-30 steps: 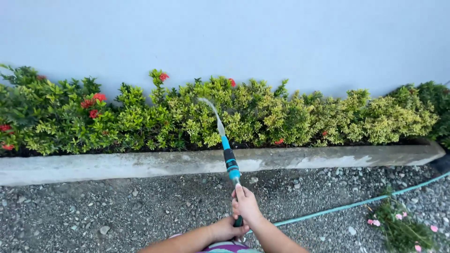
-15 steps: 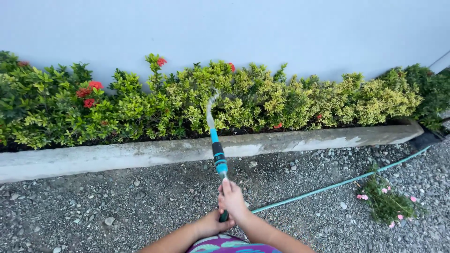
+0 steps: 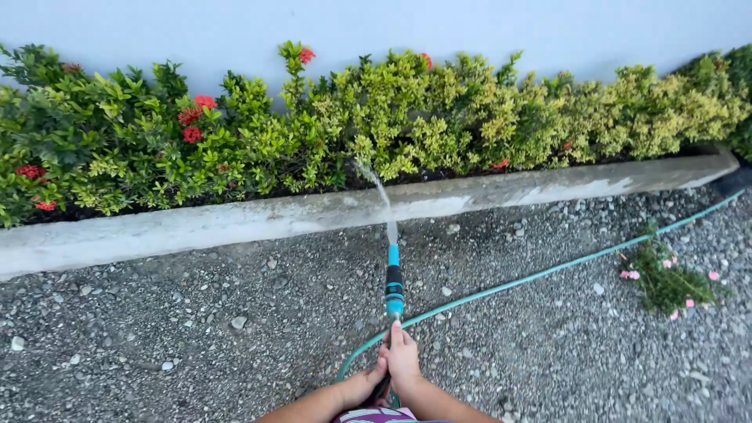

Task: Watering a row of bushes in a planter box using a garden hose with a nozzle.

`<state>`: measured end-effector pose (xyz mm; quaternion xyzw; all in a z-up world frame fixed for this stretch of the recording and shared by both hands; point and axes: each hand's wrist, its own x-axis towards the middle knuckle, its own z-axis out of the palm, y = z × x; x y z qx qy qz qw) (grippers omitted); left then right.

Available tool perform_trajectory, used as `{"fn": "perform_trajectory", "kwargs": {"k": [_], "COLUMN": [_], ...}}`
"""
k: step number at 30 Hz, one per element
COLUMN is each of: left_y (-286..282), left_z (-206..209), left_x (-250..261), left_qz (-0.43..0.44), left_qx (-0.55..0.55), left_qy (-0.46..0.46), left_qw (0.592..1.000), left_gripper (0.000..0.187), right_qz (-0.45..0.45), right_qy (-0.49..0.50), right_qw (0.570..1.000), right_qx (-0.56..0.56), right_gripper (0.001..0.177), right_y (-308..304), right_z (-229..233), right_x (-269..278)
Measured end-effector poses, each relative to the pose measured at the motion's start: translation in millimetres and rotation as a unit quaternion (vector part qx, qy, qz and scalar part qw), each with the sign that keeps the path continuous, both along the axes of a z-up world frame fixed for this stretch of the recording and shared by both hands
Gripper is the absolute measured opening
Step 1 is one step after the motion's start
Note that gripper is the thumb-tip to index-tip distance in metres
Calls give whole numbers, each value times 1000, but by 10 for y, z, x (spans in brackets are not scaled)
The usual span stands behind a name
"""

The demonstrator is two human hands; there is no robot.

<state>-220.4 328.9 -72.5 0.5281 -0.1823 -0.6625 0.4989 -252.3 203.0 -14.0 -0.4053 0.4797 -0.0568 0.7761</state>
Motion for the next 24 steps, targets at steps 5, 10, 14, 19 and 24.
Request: {"fn": "perform_trajectory", "kwargs": {"k": [5,10,14,19,24], "left_y": [73,-22,-237,-616,-901], "left_z": [-72,-15,59,15,-142], "left_x": [-128,-271,-541,-1183,-1826], "left_qz": [-49,-59,-39,-31,-43], "left_qx": [7,-19,-30,-59,-108], "left_qy": [-29,-57,-60,-53,-44], "left_qw": [998,996,997,996,992], "left_gripper": [93,100,100,99,102], "right_qz": [-27,0,27,45,102], "right_qy": [-27,-22,-37,-25,-29], "right_qw": [999,1000,999,998,992], "right_qx": [6,-8,-12,-45,-67], "right_gripper": [43,45,46,45,44], "right_y": [105,18,-187,-560,-850], "right_z": [126,248,344,376,250], "right_x": [-169,-338,-553,-1133,-1747]}}
